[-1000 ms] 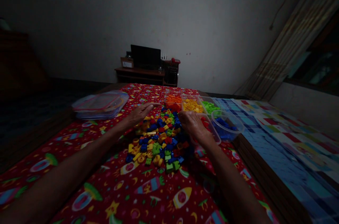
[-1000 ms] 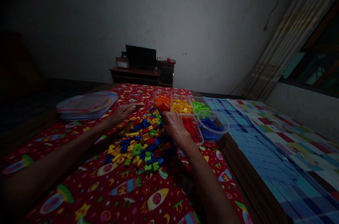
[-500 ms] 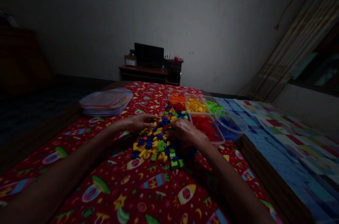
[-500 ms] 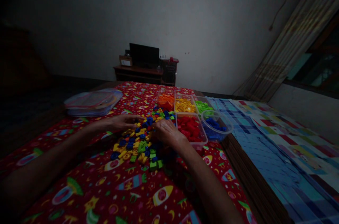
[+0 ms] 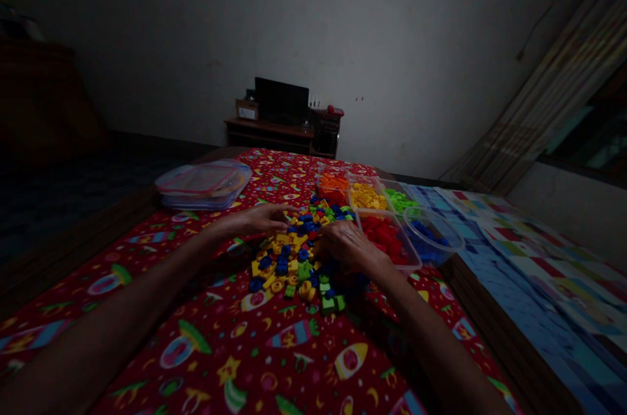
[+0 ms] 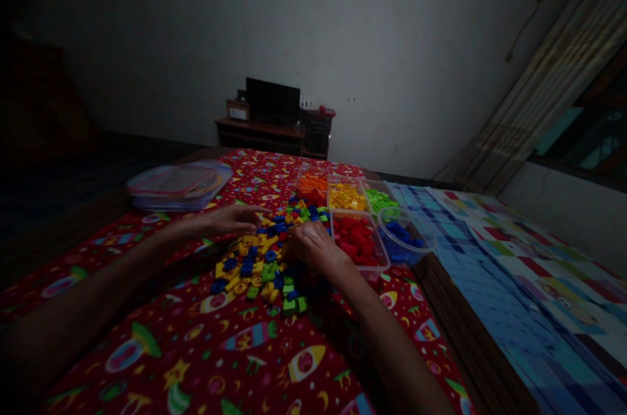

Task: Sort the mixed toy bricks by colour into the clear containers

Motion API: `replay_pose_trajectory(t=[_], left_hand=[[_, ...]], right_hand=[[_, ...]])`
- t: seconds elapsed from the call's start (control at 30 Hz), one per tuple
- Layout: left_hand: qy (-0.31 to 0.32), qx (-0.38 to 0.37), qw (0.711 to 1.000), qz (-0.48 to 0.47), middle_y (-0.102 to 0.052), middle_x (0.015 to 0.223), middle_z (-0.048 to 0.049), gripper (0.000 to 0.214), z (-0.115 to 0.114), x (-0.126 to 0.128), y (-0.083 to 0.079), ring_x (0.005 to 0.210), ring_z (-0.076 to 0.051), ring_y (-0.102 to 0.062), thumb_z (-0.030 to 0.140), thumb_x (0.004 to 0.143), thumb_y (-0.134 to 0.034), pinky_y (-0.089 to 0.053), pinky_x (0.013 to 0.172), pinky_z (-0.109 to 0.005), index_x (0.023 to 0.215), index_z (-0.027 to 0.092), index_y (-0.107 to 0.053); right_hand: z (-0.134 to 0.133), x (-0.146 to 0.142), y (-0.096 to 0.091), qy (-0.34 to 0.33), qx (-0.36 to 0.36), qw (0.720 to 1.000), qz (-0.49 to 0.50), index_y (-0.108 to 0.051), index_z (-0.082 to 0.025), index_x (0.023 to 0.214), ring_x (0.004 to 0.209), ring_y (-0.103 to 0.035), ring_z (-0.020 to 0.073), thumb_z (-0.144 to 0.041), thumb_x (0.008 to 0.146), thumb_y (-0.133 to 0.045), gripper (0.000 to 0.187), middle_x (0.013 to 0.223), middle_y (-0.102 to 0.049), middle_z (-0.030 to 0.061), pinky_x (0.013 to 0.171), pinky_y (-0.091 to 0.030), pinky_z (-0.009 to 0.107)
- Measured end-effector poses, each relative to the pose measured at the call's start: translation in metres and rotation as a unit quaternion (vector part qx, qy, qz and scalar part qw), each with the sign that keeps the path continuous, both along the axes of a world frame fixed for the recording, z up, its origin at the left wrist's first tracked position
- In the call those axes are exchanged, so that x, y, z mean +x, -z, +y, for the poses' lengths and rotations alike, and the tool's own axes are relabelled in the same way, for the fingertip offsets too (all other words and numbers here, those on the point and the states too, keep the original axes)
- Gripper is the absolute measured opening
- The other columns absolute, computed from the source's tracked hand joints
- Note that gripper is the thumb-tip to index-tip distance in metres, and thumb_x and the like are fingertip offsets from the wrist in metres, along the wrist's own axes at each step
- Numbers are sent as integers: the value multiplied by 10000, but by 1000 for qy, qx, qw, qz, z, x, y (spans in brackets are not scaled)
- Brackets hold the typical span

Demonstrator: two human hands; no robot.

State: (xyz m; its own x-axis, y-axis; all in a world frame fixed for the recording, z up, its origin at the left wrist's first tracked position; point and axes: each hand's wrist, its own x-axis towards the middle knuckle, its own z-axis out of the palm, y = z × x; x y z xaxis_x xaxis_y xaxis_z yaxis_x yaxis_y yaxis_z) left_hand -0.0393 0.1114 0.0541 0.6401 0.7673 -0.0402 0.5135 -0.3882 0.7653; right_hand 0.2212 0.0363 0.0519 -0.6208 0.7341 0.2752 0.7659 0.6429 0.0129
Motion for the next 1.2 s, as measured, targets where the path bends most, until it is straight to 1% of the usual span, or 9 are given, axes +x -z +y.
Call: replay_pose_trajectory(t=[0.2,0.33,0.4,0.53,0.63,0.83,0.97,1.1,1.2], left_hand=[[32,5,997,72,-711,876,-9,587,-12,-3,-11,783,-187,-631,400,631,-717,-465,635,-210,1184,242,-601],[16,101,989,108,-680,767,27,412,-18,6,-10,696,-153,-596,324,618,-697,-426,595,-188,1017,226,-676],[21,102,990,92,-677,738,30,370,-16,8,-7,675,-148,-593,334,633,-673,-418,582,-183,985,220,-680],[46,55,996,45,-707,783,17,456,-4,7,5,709,-169,-624,363,651,-643,-434,587,-192,1084,216,-642],[60,48,997,31,-719,838,-7,535,0,5,10,757,-194,-640,391,672,-620,-454,613,-212,1169,194,-608],[53,54,997,7,-719,938,-60,657,-2,-2,3,846,-216,-647,577,767,-530,-479,690,-232,1282,170,-544],[38,48,998,-4,-718,943,-65,658,-2,-3,-2,866,-215,-655,557,786,-531,-488,720,-249,1318,171,-500],[-1,7,999,-51,-712,918,-69,705,-6,3,-6,820,-221,-663,544,762,-575,-498,691,-274,1334,149,-457],[-28,-18,995,-98,-697,820,-39,724,-11,13,-8,736,-205,-656,555,744,-597,-496,642,-278,1330,158,-445]], right_hand=[[0,-16,-9,-24,-1,1000,-5,-603,-141,765,601,-428,109,-91,872,-445,198,735,-585,36,598,-280,252],[-7,-30,-5,-47,-9,999,5,-620,-142,827,688,-500,129,-108,881,-458,174,800,-618,54,663,-325,253],[-10,-37,0,-44,-14,999,-6,-625,-147,906,748,-530,152,-116,893,-445,183,850,-632,65,705,-353,266],[-8,-50,11,-33,2,999,-9,-574,-175,1132,968,-534,205,-125,906,-440,267,1056,-609,105,847,-382,326],[0,-52,13,-19,11,1000,-4,-578,-143,1142,1068,-503,219,-106,896,-446,282,1105,-593,134,928,-352,343],[16,-39,-2,-11,-36,998,49,-600,-154,1047,759,-531,152,-175,856,-518,209,857,-623,58,681,-365,246],[15,-29,-7,-15,-13,994,103,-570,-142,1009,694,-494,123,-196,884,-498,154,799,-607,36,646,-326,226],[9,-27,-14,8,-10,994,105,-568,-141,902,590,-419,102,-215,931,-417,170,684,-549,1,595,-274,228],[6,-28,-20,-16,-39,992,119,-541,-140,1043,601,-423,107,-175,901,-452,171,687,-545,-13,592,-270,224]])
